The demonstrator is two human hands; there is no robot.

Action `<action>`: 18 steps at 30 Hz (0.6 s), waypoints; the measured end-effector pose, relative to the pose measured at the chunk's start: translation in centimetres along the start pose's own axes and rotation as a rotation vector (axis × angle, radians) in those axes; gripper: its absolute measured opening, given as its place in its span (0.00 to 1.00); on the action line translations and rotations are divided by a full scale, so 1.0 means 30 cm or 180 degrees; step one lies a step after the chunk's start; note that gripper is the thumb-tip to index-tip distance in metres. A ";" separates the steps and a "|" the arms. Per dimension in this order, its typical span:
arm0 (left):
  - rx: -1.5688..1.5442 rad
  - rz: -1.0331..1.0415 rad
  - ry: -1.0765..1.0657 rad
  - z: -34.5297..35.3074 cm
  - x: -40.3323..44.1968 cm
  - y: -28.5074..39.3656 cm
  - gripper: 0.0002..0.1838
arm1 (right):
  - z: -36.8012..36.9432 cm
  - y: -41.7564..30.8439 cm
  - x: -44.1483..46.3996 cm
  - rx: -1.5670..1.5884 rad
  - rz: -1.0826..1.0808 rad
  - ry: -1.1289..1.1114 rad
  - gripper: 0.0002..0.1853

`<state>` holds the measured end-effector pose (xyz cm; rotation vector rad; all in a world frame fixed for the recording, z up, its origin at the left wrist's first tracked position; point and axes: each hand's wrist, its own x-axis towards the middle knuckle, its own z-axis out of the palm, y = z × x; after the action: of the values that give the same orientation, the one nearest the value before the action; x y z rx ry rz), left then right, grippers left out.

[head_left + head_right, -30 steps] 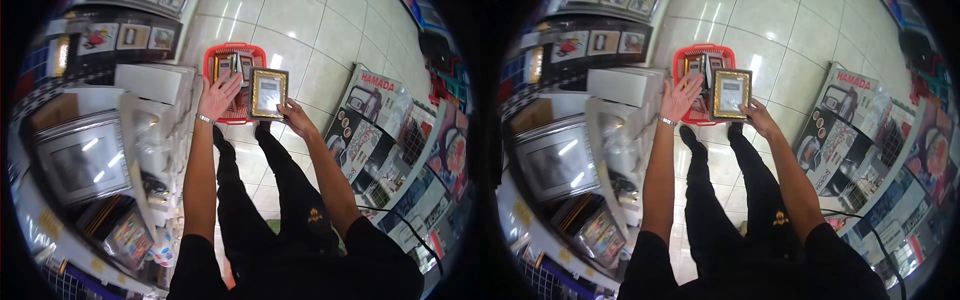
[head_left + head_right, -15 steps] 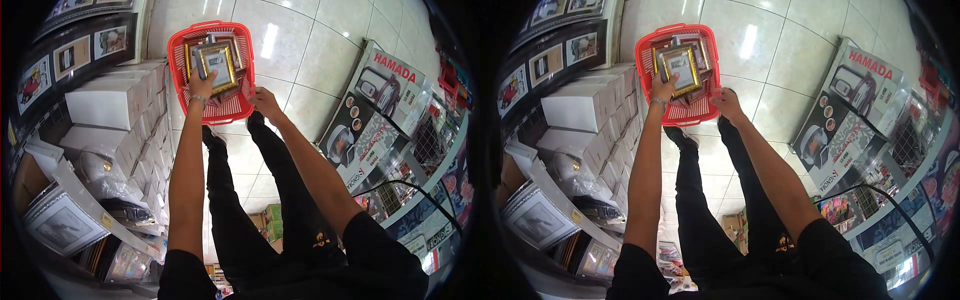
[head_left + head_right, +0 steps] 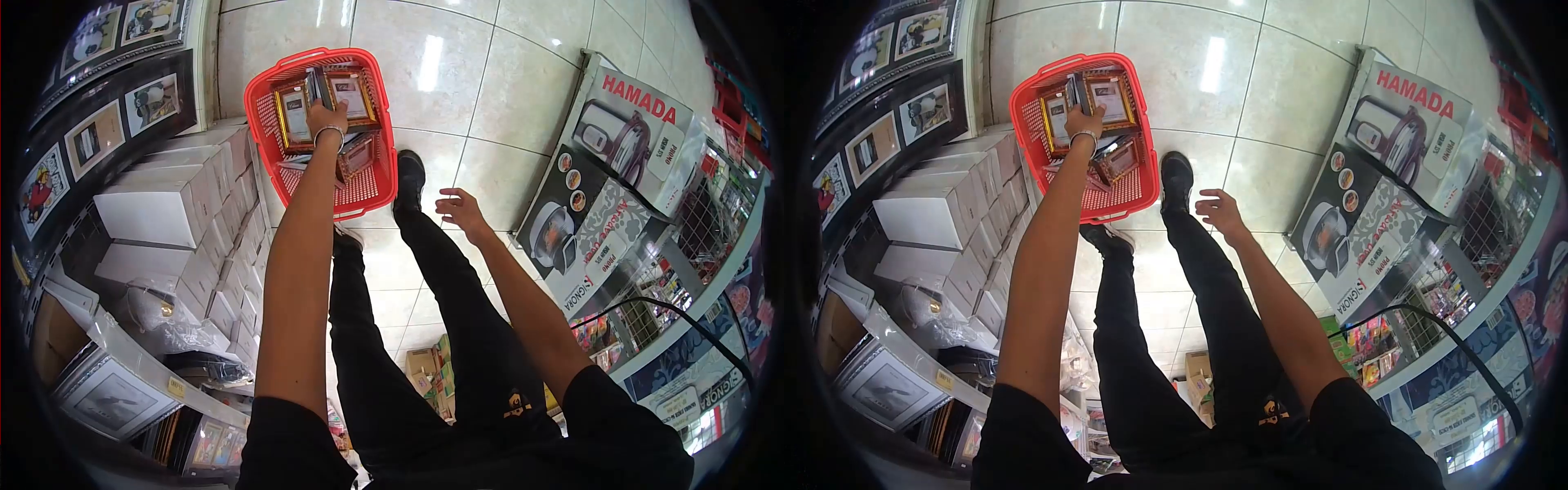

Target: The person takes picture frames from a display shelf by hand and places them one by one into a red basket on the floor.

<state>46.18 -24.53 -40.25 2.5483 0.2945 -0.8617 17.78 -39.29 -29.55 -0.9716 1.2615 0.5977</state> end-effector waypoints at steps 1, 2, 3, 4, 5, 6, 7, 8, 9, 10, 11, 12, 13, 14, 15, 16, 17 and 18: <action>0.0011 0.0003 0.0001 -0.012 -0.007 0.005 0.28 | 0.003 0.006 -0.008 -0.0024 0.0070 0.0010 0.21; 0.0044 -0.0030 -0.0087 -0.027 -0.019 0.010 0.26 | 0.009 0.009 -0.016 -0.0013 0.0064 0.0007 0.21; 0.0072 -0.0057 -0.0163 -0.042 -0.027 0.011 0.25 | 0.013 0.013 -0.019 0.0037 0.0130 -0.0015 0.21; 0.0076 -0.0036 -0.0139 -0.059 -0.047 0.010 0.25 | 0.025 0.012 -0.022 0.0091 0.0190 -0.0041 0.21; -0.0016 0.0139 0.0034 -0.080 -0.087 0.003 0.20 | 0.047 0.013 -0.028 0.0119 0.0081 -0.0038 0.19; -0.0126 0.0315 0.0215 -0.091 -0.125 -0.016 0.15 | 0.083 0.042 -0.025 0.0118 0.0044 -0.0047 0.19; 0.0064 0.0365 0.0209 -0.067 -0.141 -0.094 0.17 | 0.111 0.068 -0.026 0.0199 -0.0355 -0.0287 0.18; 0.0199 0.0433 0.0230 -0.056 -0.164 -0.132 0.20 | 0.115 0.045 -0.039 0.0236 -0.0800 -0.0521 0.16; -0.0100 0.0236 -0.0112 -0.173 -0.301 -0.060 0.14 | 0.141 -0.023 -0.089 0.0075 -0.0621 -0.0488 0.15; -0.0243 0.0269 -0.0249 -0.192 -0.358 -0.136 0.15 | 0.210 -0.075 -0.154 -0.0046 -0.0433 -0.0542 0.13; -0.0462 0.0303 -0.0467 -0.171 -0.437 -0.200 0.15 | 0.197 -0.018 -0.148 0.0578 -0.0467 -0.0899 0.12; -0.0646 0.0253 -0.0714 -0.175 -0.527 -0.266 0.15 | 0.154 0.125 -0.062 0.1228 -0.0382 -0.1395 0.11; -0.0790 0.0096 -0.0959 -0.220 -0.632 -0.282 0.15 | 0.094 0.282 0.070 0.1068 -0.0512 -0.1893 0.11; -0.0985 -0.0159 -0.1244 -0.256 -0.741 -0.310 0.16 | 0.073 0.313 0.098 0.0485 -0.0789 -0.2040 0.09; -0.1182 -0.0460 -0.1493 -0.313 -0.851 -0.346 0.16 | 0.069 0.291 0.097 -0.0841 -0.2226 -0.2222 0.10; -0.1378 -0.0722 -0.1687 -0.401 -0.965 -0.385 0.16 | 0.064 0.265 0.097 -0.1892 -0.3772 -0.1837 0.12; -0.1536 -0.0932 -0.1833 -0.470 -1.068 -0.437 0.16 | 0.071 0.183 -0.004 -0.1972 -0.3983 -0.1686 0.12; -0.1336 -0.0717 -0.1866 -0.631 -1.187 -0.414 0.17 | 0.098 0.059 -0.184 -0.1754 -0.1466 -0.1109 0.15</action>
<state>24.12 -6.94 -8.86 1.8078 0.5140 -1.4115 16.51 -35.16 -24.70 -1.4850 0.5339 0.7231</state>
